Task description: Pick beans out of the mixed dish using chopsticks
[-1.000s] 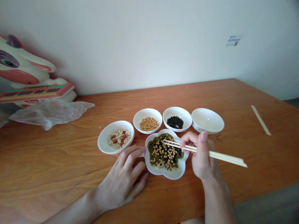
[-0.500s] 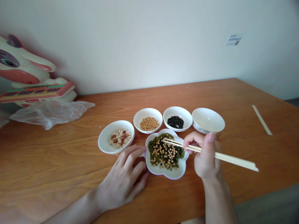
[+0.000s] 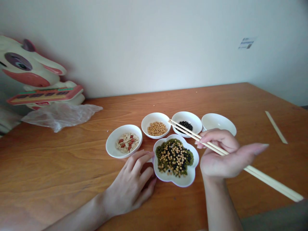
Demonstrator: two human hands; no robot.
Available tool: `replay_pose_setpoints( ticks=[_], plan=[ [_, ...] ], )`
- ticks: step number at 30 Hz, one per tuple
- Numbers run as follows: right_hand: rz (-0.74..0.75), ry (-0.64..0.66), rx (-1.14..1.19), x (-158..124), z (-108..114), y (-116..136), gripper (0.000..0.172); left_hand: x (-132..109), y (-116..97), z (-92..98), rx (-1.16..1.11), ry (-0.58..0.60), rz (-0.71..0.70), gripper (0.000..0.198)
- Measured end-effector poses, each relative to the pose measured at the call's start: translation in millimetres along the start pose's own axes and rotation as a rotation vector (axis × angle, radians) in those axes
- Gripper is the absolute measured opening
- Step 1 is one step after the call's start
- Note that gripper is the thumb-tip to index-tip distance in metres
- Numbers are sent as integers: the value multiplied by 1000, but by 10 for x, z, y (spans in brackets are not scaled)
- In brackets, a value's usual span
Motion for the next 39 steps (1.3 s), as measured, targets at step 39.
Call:
replay_pose_setpoints(
  ticks=[39],
  plan=[
    [-160, 366, -207, 74, 229, -183, 94, 9, -6, 22, 0, -20, 6, 17]
  ],
)
Point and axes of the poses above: each hand's wrist, its own x-axis towards the middle knuckle, its own z-axis out of the back of the hand, y = z × x, the point moved 4 cm from there along x, towards the middle knuckle, and after that the axes turned 6 degrees about -z, right-handed, at the moved point
